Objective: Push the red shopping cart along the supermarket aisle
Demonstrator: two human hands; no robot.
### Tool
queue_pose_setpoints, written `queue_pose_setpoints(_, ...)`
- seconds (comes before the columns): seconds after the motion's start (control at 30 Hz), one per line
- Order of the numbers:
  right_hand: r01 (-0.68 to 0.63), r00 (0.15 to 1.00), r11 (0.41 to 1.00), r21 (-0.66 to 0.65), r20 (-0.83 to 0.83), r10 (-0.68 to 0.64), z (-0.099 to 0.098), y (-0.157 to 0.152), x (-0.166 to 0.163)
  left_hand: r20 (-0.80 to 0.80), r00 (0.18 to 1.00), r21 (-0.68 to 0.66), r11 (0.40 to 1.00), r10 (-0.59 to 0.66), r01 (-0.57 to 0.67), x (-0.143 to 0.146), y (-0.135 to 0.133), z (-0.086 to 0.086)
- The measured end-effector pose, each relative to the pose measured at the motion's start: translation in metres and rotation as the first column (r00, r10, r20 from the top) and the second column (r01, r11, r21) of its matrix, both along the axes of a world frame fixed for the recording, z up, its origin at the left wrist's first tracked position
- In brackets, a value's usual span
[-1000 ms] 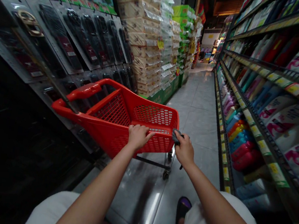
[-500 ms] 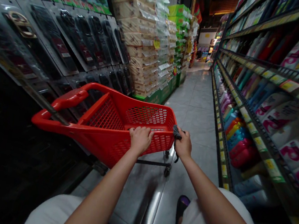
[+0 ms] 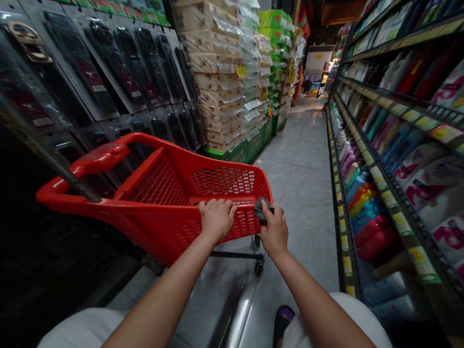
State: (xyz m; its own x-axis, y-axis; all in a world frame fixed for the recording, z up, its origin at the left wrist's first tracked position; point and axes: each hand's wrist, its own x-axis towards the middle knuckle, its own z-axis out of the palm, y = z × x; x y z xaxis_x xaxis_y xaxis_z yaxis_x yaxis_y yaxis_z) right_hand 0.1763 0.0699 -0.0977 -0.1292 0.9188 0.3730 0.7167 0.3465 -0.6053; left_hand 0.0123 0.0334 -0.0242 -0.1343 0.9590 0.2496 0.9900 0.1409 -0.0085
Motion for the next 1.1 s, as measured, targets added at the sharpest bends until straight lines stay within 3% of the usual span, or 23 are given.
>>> queue_pose_setpoints(0.07,-0.134,0.990,0.991,0.026,-0.028,0.135,-0.005,-0.004,-0.004,-0.014,1.000,-0.006,1.000,0.001,-0.001,-0.001,0.000,0.001)
queue_pose_setpoints(0.13,-0.151,0.971,0.988,0.033,-0.182,0.154,-0.011,0.000,-0.001,-0.031,1.000,-0.026,1.000,-0.003,0.002,-0.002,-0.001,0.004)
queue_pose_setpoints(0.2,-0.013,0.907,1.000,0.000,-0.421,0.012,-0.017,0.015,0.009,-0.056,0.998,-0.067,0.998,-0.013,0.009,-0.005,-0.001,0.007)
queue_pose_setpoints(0.3,0.118,0.686,0.978,-0.173,-0.698,-0.206,-0.024,0.044,0.027,-0.125,0.990,-0.109,0.993,-0.062,0.048,-0.009,0.000,0.012)
queue_pose_setpoints(0.37,0.041,0.608,0.965,-0.260,-0.760,-0.231,-0.027,0.060,0.033,-0.171,0.974,-0.123,0.984,-0.150,0.130,-0.011,0.002,0.014)
queue_pose_setpoints(0.47,-0.145,0.562,0.930,-0.339,-0.801,-0.205,-0.027,0.075,0.030,-0.176,0.949,-0.185,0.956,-0.262,0.229,-0.013,0.006,0.013)
queue_pose_setpoints(0.63,-0.292,0.402,0.904,-0.311,-0.898,-0.179,-0.025,0.083,0.015,-0.140,0.963,-0.209,0.957,-0.233,0.201,-0.014,0.011,0.008)
queue_pose_setpoints(0.73,-0.249,0.408,0.930,-0.270,-0.900,-0.152,-0.031,0.076,0.006,-0.136,0.969,-0.198,0.964,-0.207,0.179,-0.013,0.013,0.007)
queue_pose_setpoints(0.93,0.020,0.605,0.975,-0.219,-0.774,-0.186,-0.051,0.034,-0.010,-0.125,0.973,-0.155,0.972,-0.197,0.177,-0.012,0.014,0.004)
queue_pose_setpoints(1.1,0.055,0.682,0.980,-0.190,-0.710,-0.176,-0.052,0.018,-0.010,-0.134,0.965,-0.156,0.967,-0.224,0.203,-0.014,0.014,0.003)
